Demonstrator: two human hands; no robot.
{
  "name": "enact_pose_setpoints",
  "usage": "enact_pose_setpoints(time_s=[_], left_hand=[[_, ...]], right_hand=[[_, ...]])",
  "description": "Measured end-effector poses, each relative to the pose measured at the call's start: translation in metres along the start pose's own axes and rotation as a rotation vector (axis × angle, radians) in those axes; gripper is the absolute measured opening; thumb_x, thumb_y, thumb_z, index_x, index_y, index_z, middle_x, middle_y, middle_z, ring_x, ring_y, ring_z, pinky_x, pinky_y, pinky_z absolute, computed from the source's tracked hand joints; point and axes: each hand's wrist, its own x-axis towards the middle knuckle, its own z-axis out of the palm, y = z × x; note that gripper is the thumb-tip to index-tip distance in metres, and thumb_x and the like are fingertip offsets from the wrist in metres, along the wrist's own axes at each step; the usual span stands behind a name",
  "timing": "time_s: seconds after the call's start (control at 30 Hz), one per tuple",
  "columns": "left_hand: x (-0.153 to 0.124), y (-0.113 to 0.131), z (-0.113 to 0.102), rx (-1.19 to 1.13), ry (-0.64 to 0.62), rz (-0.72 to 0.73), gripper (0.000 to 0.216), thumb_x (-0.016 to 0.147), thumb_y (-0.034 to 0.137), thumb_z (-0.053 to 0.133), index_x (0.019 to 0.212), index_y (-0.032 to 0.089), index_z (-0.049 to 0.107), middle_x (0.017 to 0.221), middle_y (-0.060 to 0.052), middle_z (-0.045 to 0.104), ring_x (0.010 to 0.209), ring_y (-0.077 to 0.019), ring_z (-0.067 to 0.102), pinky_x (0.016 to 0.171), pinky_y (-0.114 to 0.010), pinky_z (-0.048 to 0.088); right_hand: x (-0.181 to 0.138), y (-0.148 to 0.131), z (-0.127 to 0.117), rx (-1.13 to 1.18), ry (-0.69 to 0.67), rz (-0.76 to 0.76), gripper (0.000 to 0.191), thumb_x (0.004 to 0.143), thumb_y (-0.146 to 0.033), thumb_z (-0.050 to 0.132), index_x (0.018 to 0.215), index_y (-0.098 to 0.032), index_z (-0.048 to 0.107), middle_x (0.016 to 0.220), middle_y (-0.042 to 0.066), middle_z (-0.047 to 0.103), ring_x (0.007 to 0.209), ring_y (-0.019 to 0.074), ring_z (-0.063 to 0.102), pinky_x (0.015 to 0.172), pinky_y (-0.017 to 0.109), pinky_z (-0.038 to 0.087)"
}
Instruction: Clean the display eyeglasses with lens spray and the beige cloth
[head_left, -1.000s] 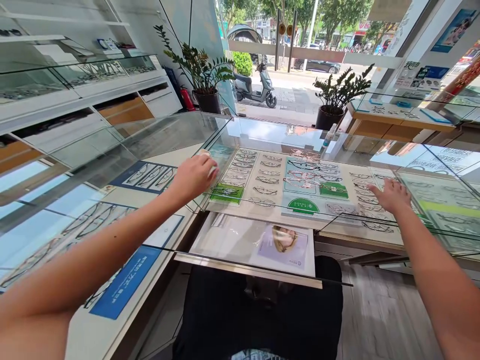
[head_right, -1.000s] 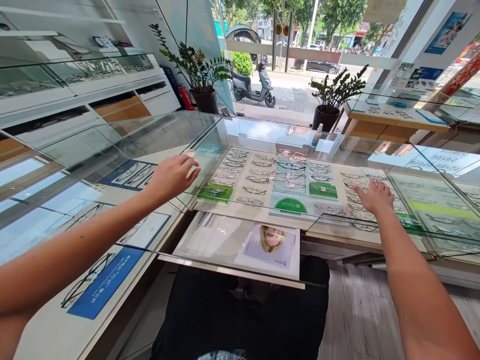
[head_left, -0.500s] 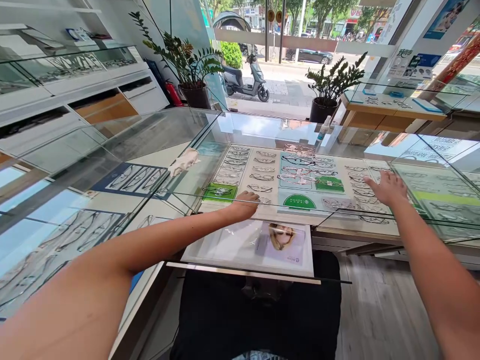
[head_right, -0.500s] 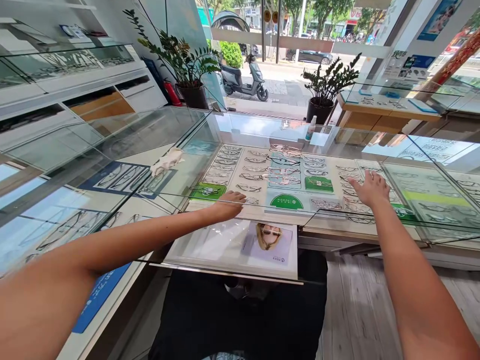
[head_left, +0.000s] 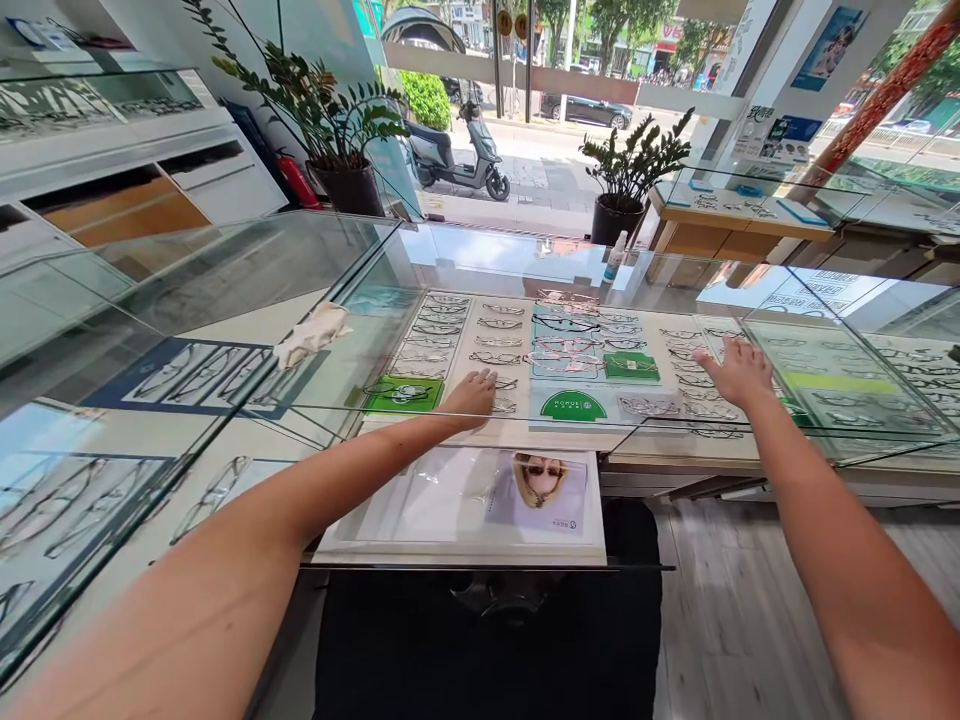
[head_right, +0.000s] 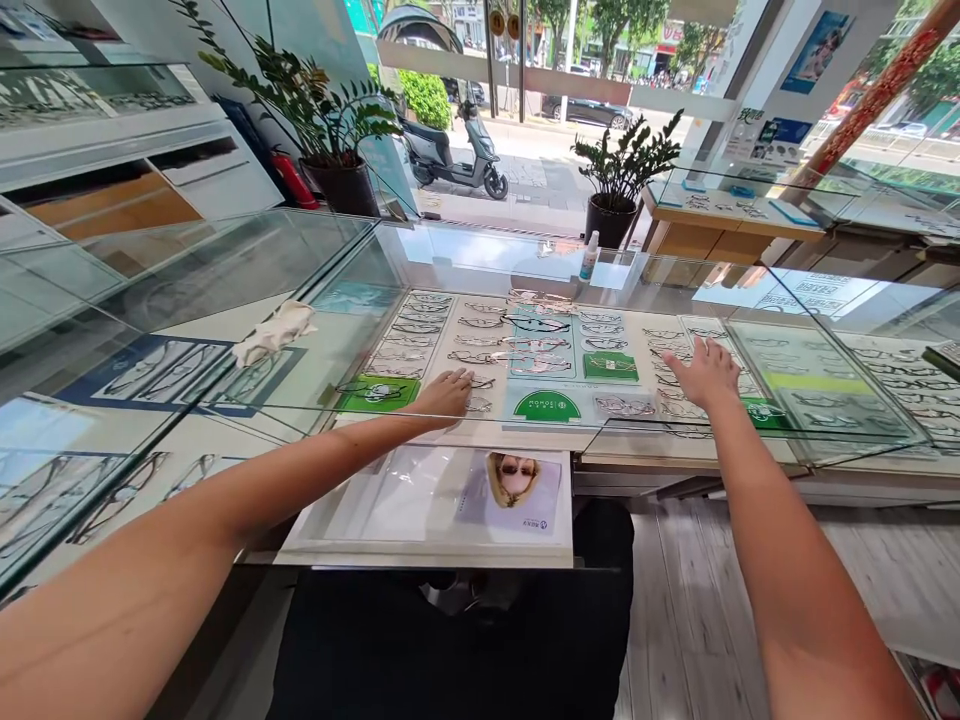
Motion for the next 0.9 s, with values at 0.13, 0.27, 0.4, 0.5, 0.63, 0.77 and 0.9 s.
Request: enact_pose_setpoints(time_s=[0.13,0.27,0.4,0.5,0.63,0.77,0.9], left_hand=[[0.005,-0.003,0.005,0.01,0.011,-0.007,0.061,0.096,0.023,0.055,0.15,-0.004,0.065,0.171,-0.029,0.047,0.16,-0.0438,0.042,0.129,-0.054,0.035],[0.011,-0.006,0.009,0.014,0.028,-0.028,0.06,0.095,0.024,0.058,0.148,-0.003,0.067,0.167,-0.03,0.05,0.158,-0.0454,0.044,0.128,-0.056,0.036],[0.011,-0.008,0.012,0.016,0.051,-0.022,0.055,0.099,0.021,0.052,0.147,0.0,0.069,0.165,-0.028,0.054,0.159,-0.0447,0.044,0.128,-0.056,0.035],[0.01,-0.006,0.013,0.026,0.07,-0.014,0.053,0.102,0.016,0.046,0.146,0.002,0.071,0.166,-0.025,0.055,0.161,-0.0433,0.042,0.131,-0.056,0.032],[0.006,-0.003,0.007,0.035,0.095,-0.013,0.053,0.098,0.01,0.048,0.145,0.005,0.073,0.163,-0.023,0.058,0.159,-0.041,0.046,0.131,-0.056,0.034],[-0.007,-0.001,-0.009,0.043,0.107,0.004,0.052,0.097,0.009,0.05,0.143,0.007,0.075,0.162,-0.023,0.06,0.158,-0.0411,0.048,0.131,-0.058,0.036],[-0.035,0.007,-0.029,0.051,0.103,0.032,0.051,0.099,0.01,0.05,0.144,0.011,0.075,0.163,-0.02,0.06,0.159,-0.04,0.048,0.129,-0.057,0.038]], right_hand=[[-0.001,-0.001,-0.001,-0.002,-0.011,0.008,0.113,0.097,-0.089,0.02,0.175,-0.008,0.029,0.185,0.023,0.024,0.17,0.0479,0.022,0.136,0.068,0.021],[-0.001,-0.001,0.0,0.007,-0.023,0.006,0.113,0.096,-0.089,0.021,0.176,-0.009,0.026,0.186,0.023,0.021,0.171,0.047,0.019,0.137,0.068,0.021],[0.0,-0.002,0.0,0.012,-0.033,0.013,0.113,0.097,-0.088,0.02,0.176,-0.008,0.026,0.186,0.024,0.022,0.171,0.0467,0.018,0.137,0.068,0.02],[0.0,-0.003,0.0,0.009,-0.038,0.016,0.113,0.097,-0.088,0.019,0.176,-0.007,0.024,0.186,0.023,0.021,0.171,0.0458,0.018,0.137,0.067,0.02],[0.0,-0.005,-0.001,-0.001,-0.041,0.018,0.113,0.097,-0.088,0.018,0.176,-0.007,0.025,0.186,0.022,0.022,0.171,0.0455,0.018,0.137,0.066,0.02],[0.0,-0.004,0.0,0.01,-0.033,0.002,0.114,0.097,-0.088,0.018,0.175,-0.006,0.027,0.184,0.024,0.025,0.171,0.0463,0.02,0.137,0.066,0.021],[0.002,-0.002,0.003,0.031,-0.008,-0.007,0.114,0.096,-0.089,0.02,0.174,-0.006,0.029,0.184,0.026,0.025,0.169,0.0481,0.022,0.136,0.068,0.021]])
